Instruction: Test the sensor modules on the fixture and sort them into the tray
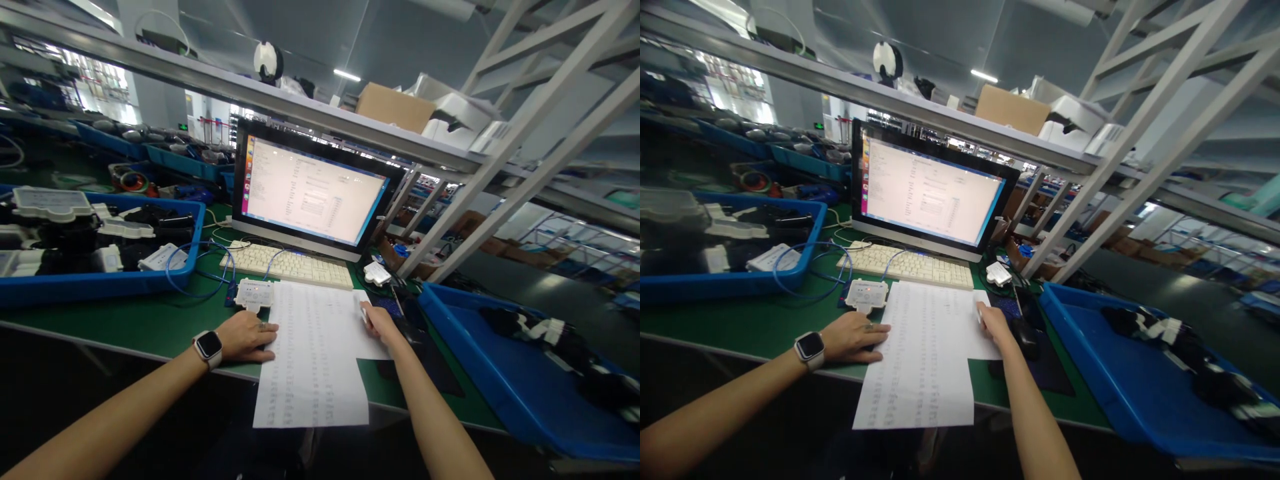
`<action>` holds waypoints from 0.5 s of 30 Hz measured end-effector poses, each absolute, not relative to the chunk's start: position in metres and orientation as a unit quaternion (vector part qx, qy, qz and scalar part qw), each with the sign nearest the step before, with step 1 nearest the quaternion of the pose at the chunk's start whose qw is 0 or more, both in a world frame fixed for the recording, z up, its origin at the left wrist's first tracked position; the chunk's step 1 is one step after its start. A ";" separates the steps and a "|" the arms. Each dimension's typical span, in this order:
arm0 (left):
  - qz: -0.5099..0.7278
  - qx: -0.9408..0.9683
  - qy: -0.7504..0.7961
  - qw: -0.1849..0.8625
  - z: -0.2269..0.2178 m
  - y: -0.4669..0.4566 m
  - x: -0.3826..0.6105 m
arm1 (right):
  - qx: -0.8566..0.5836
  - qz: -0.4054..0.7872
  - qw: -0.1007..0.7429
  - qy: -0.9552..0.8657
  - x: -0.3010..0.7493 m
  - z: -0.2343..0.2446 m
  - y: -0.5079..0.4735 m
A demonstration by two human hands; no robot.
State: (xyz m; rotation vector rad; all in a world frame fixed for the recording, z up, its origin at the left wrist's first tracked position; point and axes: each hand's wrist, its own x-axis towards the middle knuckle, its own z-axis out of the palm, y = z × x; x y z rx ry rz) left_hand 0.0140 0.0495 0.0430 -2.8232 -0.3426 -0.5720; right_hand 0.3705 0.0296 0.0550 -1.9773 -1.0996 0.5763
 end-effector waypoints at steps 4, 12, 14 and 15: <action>-0.220 -0.957 -0.121 0.143 0.040 0.051 0.011 | -0.770 0.193 0.388 -0.468 0.373 0.064 -0.004; -0.258 -0.870 -0.416 0.065 0.069 0.063 0.004 | -0.730 0.101 0.461 -0.495 0.335 0.033 -0.079; -0.235 -0.864 -0.443 0.032 0.075 0.063 0.005 | -0.727 0.091 0.471 -0.492 0.334 0.027 -0.087; -0.229 -0.862 -0.451 0.036 0.077 0.062 0.005 | -0.730 0.087 0.473 -0.486 0.336 0.023 -0.090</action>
